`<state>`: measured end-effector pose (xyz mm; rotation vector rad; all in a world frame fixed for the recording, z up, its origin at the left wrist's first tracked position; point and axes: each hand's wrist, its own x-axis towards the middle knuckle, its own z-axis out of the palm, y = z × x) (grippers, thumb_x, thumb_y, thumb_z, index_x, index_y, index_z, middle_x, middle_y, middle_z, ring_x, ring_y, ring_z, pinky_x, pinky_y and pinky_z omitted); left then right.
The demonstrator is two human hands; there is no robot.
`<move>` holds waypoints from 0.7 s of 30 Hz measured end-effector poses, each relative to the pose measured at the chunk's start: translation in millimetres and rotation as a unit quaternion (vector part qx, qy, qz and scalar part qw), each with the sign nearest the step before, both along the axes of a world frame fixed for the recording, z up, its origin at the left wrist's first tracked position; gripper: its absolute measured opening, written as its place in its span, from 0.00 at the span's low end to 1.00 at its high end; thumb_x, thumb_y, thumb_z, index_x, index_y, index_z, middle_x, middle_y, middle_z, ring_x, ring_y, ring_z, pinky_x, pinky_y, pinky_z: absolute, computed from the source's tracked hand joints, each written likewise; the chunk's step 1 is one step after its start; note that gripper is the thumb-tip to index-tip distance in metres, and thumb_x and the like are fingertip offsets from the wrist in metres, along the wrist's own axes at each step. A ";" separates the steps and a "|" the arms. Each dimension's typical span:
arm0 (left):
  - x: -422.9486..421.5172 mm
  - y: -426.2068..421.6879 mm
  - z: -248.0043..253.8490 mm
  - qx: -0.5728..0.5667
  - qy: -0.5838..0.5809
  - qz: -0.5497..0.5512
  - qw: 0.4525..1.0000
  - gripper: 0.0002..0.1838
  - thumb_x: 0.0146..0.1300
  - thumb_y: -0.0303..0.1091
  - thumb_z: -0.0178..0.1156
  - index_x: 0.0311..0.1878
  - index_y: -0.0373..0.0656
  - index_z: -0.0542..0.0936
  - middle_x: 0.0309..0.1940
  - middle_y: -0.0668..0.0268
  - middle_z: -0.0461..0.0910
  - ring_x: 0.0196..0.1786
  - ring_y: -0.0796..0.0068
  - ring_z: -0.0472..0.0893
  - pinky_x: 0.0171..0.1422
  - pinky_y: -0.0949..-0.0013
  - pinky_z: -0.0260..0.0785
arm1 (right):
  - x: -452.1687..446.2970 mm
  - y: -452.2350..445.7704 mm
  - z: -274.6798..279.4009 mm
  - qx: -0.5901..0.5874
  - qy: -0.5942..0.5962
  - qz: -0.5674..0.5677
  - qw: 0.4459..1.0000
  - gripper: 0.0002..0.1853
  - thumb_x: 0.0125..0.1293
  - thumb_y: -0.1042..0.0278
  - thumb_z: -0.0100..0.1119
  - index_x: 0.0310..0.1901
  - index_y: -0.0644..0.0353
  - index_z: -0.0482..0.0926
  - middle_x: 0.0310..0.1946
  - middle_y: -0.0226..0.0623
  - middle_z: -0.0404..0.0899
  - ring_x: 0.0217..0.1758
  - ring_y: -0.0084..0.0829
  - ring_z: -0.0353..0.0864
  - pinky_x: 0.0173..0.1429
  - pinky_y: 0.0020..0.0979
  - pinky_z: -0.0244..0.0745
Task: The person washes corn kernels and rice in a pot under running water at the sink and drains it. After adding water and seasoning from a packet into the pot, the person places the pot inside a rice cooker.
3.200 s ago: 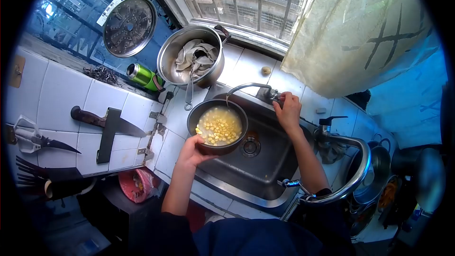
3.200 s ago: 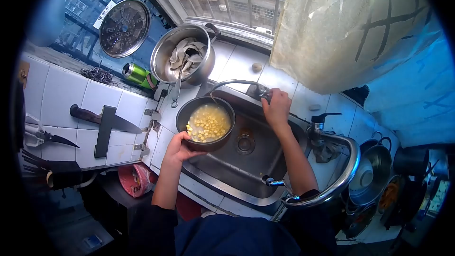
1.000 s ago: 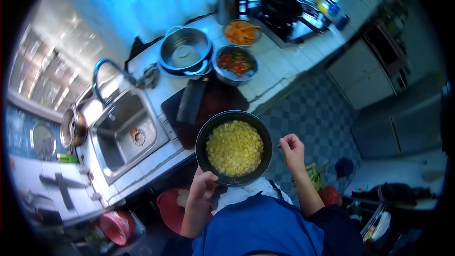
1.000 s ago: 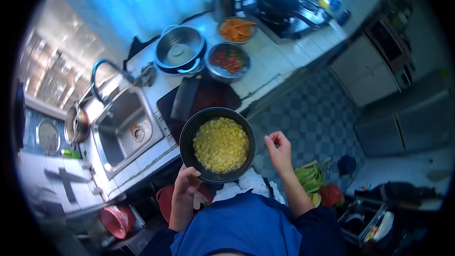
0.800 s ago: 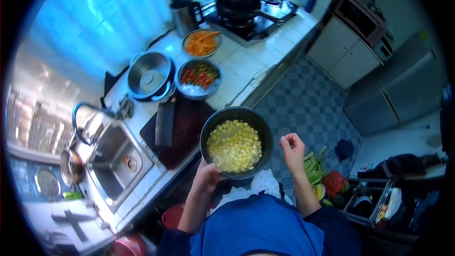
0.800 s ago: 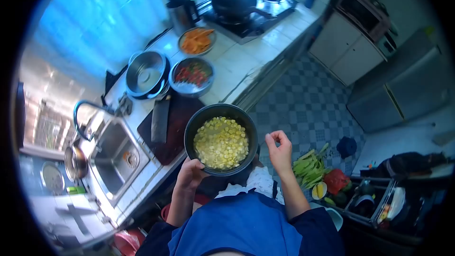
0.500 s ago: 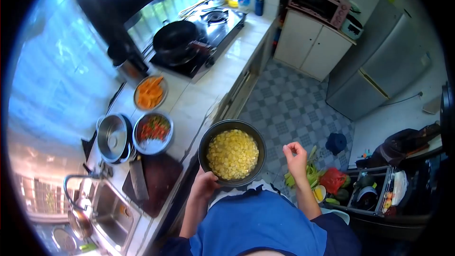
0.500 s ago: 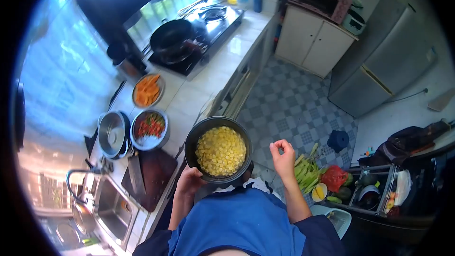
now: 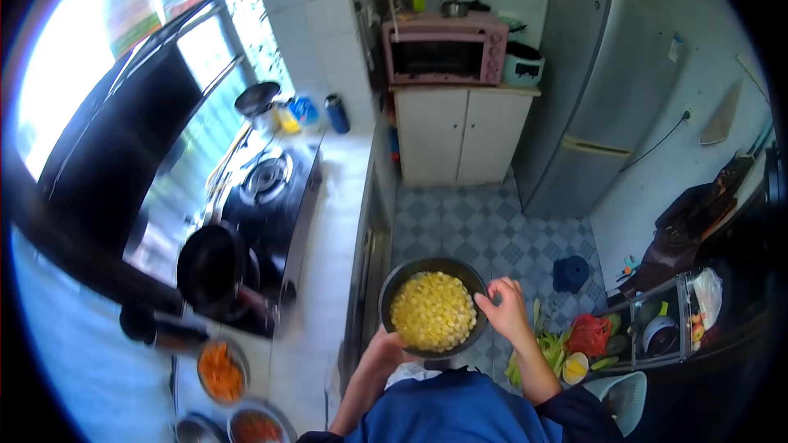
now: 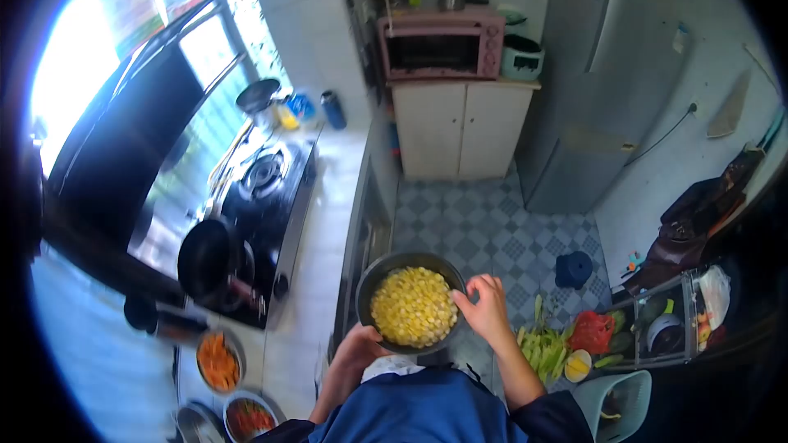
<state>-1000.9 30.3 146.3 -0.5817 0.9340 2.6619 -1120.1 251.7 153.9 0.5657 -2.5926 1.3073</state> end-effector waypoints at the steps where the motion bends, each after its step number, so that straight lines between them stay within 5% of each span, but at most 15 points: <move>1: -28.3 -10.1 -8.9 0.027 0.030 -0.042 0.998 0.38 0.42 0.21 0.52 0.62 0.43 0.57 0.54 0.56 0.67 0.51 0.54 0.73 0.46 0.49 0.73 | -17.2 -2.5 -1.3 0.010 0.005 -0.015 1.000 0.14 0.46 0.66 0.64 0.20 0.59 0.67 0.26 0.36 0.71 0.36 0.40 0.69 0.41 0.35 0.63; 4: -90.5 -31.2 2.2 -0.006 -0.041 -0.077 0.996 0.38 0.43 0.18 0.45 0.63 0.52 0.55 0.56 0.58 0.64 0.55 0.54 0.70 0.46 0.43 0.71 | -52.7 -13.9 -2.9 -0.002 -0.015 -0.084 0.996 0.13 0.45 0.69 0.63 0.19 0.60 0.65 0.24 0.38 0.69 0.33 0.42 0.68 0.39 0.36 0.62; 11: -226.7 -64.4 -18.2 -0.091 -0.117 -0.137 0.979 0.40 0.40 0.16 0.44 0.63 0.53 0.54 0.54 0.59 0.63 0.54 0.50 0.69 0.45 0.42 0.70 | -140.9 -51.2 -1.6 0.053 -0.048 -0.168 0.983 0.13 0.46 0.71 0.62 0.21 0.62 0.65 0.23 0.42 0.70 0.32 0.44 0.70 0.37 0.36 0.64; 15: -280.9 -73.7 -25.2 -0.127 -0.079 -0.096 0.984 0.34 0.39 0.13 0.43 0.57 0.45 0.63 0.46 0.59 0.70 0.46 0.57 0.75 0.39 0.52 0.76 | -215.1 -65.4 -27.9 0.067 -0.080 -0.137 0.985 0.13 0.47 0.70 0.62 0.21 0.62 0.65 0.21 0.42 0.69 0.30 0.44 0.70 0.36 0.36 0.64; 21: -326.5 -74.1 -27.3 -0.166 -0.170 0.088 0.967 0.28 0.43 0.15 0.46 0.52 0.42 0.67 0.39 0.62 0.72 0.42 0.66 0.75 0.39 0.61 0.77 | -335.6 -99.4 -31.3 0.082 -0.072 0.044 0.993 0.12 0.47 0.69 0.61 0.22 0.61 0.67 0.22 0.39 0.70 0.32 0.43 0.69 0.37 0.39 0.64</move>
